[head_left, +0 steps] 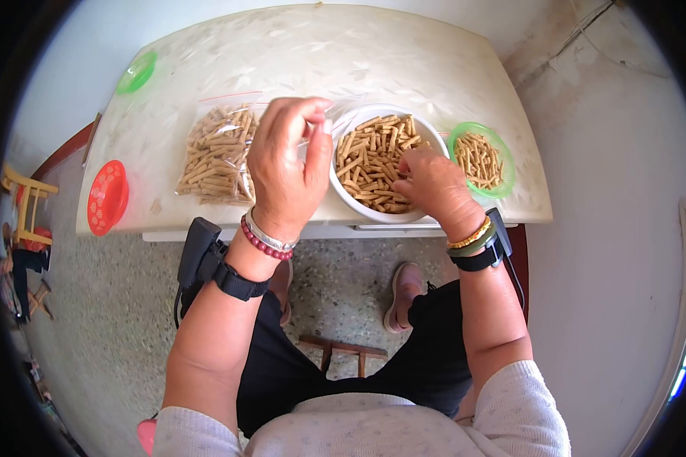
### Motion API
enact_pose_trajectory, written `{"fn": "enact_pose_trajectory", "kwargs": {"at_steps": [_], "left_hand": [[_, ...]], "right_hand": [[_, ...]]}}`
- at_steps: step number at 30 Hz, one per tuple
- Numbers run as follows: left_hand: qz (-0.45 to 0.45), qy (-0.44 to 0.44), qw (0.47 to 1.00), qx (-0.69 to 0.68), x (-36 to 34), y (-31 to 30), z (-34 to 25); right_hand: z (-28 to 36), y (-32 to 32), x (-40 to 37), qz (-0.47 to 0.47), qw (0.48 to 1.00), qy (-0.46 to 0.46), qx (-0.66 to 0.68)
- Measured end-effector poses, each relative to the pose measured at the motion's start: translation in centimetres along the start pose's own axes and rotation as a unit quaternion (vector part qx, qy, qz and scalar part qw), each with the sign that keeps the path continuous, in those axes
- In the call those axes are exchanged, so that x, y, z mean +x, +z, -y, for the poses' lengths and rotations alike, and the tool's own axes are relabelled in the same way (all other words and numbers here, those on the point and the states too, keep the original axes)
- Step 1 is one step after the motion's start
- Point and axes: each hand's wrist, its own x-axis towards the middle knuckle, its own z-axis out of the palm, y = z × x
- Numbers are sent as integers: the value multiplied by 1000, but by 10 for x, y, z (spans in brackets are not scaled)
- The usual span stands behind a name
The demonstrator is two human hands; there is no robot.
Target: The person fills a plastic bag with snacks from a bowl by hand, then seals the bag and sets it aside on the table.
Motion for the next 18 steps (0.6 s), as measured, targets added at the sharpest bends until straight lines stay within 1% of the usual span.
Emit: {"fn": "enact_pose_trajectory", "kwargs": {"at_steps": [2, 4, 6, 7, 8, 9, 10, 11, 12, 14, 15, 16, 18], "left_hand": [[42, 17, 999, -10, -5, 0, -14], [72, 43, 995, -53, -16, 9, -18], [116, 53, 990, -65, -23, 14, -25], [128, 39, 988, -73, -26, 17, -27], [141, 25, 986, -81, -28, 19, -29], [142, 26, 986, -82, -28, 21, -29], [158, -23, 984, -82, -28, 22, -29], [172, -71, 979, -81, -29, 23, -29], [172, -71, 979, -82, -30, 25, -27], [150, -140, 974, -96, -34, 30, -20], [131, -141, 976, -99, -36, 34, -16], [131, -141, 976, -99, -36, 36, -15], [138, -153, 973, -103, -37, 38, -15]], "right_hand": [[4, 4, -2, -28, 999, -26, -12], [4, 12, -1, -35, 999, -26, -7], [1, 22, 2, -80, 996, -49, 0], [1, 23, 2, -100, 993, -65, 17], [0, 22, 2, -100, 993, -63, 17], [0, 21, 1, -102, 991, -65, 65], [0, 17, 0, -104, 986, -66, 113], [0, 11, -1, -105, 986, -66, 113], [0, 3, -2, -72, 979, -41, 188], [-5, -9, -6, -3, 943, 9, 333], [-15, 3, -3, -1, 921, 10, 390], [-16, 2, -3, -1, 921, 10, 390], [-17, 0, -6, -29, 883, -10, 468]]}}
